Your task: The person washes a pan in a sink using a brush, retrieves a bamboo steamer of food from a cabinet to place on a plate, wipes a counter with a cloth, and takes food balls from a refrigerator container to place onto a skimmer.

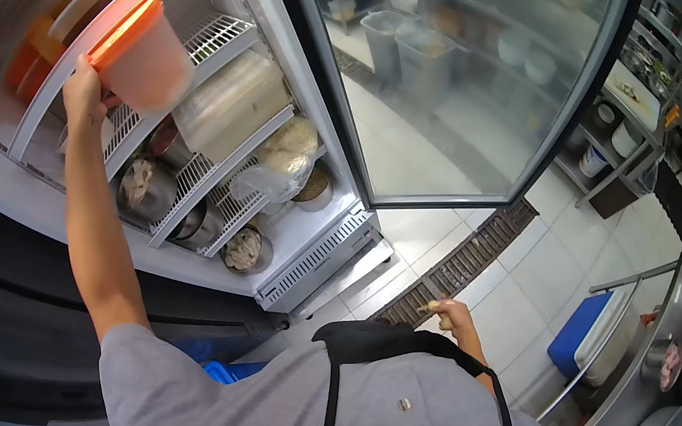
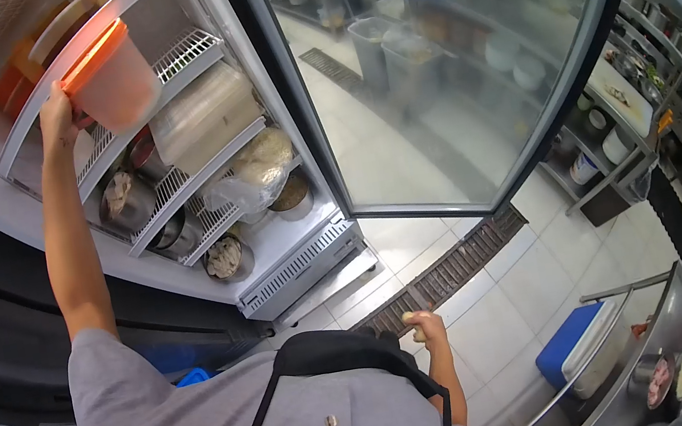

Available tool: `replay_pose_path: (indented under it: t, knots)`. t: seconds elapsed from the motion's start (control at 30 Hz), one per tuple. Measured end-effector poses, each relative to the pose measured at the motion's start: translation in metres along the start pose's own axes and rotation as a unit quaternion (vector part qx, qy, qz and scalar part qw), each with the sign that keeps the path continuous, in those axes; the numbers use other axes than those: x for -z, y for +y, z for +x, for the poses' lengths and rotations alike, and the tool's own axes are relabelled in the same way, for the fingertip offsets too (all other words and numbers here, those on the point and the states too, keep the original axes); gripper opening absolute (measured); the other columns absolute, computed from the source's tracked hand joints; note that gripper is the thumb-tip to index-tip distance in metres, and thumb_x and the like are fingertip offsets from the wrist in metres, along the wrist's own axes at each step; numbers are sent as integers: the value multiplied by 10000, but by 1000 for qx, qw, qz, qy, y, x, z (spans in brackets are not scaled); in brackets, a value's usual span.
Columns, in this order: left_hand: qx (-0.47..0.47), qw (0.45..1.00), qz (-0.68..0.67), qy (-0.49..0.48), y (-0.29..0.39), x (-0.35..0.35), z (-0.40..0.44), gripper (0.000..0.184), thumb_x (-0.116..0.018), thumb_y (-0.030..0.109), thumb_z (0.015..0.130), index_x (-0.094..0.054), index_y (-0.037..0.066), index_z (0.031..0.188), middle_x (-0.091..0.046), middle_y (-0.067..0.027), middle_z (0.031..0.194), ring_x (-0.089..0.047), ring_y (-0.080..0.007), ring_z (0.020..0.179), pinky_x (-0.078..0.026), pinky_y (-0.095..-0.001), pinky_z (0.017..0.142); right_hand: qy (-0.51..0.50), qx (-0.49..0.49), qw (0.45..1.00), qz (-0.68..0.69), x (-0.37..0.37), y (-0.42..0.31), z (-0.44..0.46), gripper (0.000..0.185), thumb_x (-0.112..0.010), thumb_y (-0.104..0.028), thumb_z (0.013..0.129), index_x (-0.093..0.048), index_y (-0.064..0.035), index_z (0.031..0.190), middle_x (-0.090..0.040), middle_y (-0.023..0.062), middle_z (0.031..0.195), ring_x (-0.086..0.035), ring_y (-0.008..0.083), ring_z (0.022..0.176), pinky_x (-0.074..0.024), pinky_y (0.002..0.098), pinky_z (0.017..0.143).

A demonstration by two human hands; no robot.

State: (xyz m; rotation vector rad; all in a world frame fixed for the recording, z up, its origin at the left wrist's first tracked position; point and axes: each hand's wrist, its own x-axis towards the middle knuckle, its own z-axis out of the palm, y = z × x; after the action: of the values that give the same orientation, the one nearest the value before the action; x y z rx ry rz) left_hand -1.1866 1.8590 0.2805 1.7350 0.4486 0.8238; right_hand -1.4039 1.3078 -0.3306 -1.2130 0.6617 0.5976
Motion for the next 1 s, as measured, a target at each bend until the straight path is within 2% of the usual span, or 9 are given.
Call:
replay_pose_path:
  t: [0.13,0.3,0.4,0.53,0.67,0.8,0.87,0.97,1.0]
  knots:
    - [-2,996,-18,88,-7,-23,12,430,-497,404,902,-591,20,1071,-559,-111,916,-525,-228,649,-497,-515,607,36,-6,999,-34,30,-2,2,225,-733,-72,654,-661,-10,857,-580,72,737,-542,174,545,-433,307,397]
    - [51,919,-299,252,-25,-94,60,192,-486,64,878,-546,-17,1041,-566,-114,886,-587,-233,672,-508,-419,533,57,72,995,-48,35,-28,9,165,-720,-70,653,-669,-33,806,-569,46,682,-526,153,514,-423,297,399]
    - [-70,982,-150,96,-83,-98,81,57,-542,38,845,-560,25,897,-549,-71,774,-549,-185,612,-479,-357,545,73,105,992,5,35,-48,-11,163,-740,-124,704,-662,-47,826,-556,9,680,-505,110,506,-381,273,396]
    - [-213,956,-184,-85,-78,-259,-187,84,-469,47,936,-514,22,869,-576,-87,822,-573,-167,769,-497,-285,740,74,92,981,154,76,-62,-45,326,-730,-110,735,-634,-8,1030,-573,31,730,-531,118,517,-436,266,417]
    - [-454,784,-29,-423,-76,-434,-371,120,-513,-30,756,-576,26,841,-572,-131,868,-569,-313,884,-450,-375,803,53,123,974,182,175,-98,-48,331,-741,-88,717,-638,-28,1025,-622,58,805,-565,122,599,-472,266,458]
    - [-701,545,51,-458,-20,-613,-490,184,-630,144,819,-632,63,984,-586,-131,1122,-555,-265,1086,-412,-424,953,67,171,964,193,298,-160,-55,304,-740,-100,722,-659,-47,1011,-615,39,800,-548,107,599,-452,258,446]
    - [-804,375,362,-286,-46,-697,-503,374,-557,374,882,-660,104,1120,-586,-106,1236,-542,-266,1166,-369,-518,981,78,174,955,226,362,-180,-58,303,-738,-104,724,-663,-50,1012,-619,36,806,-547,104,603,-446,256,445]
    - [-400,339,706,-477,-36,-742,-527,588,-479,597,875,-690,117,1140,-641,-80,1189,-533,-256,1190,-354,-507,946,110,174,957,207,455,-209,-69,302,-739,-103,721,-666,-47,1010,-625,34,799,-557,105,624,-440,254,449]
    - [-451,335,703,-437,-62,-741,-524,573,-500,597,861,-715,118,1090,-666,-80,1125,-580,-249,1113,-391,-427,890,117,172,959,190,482,-215,-71,301,-738,-101,721,-668,-46,1009,-625,31,793,-557,106,628,-439,255,451]
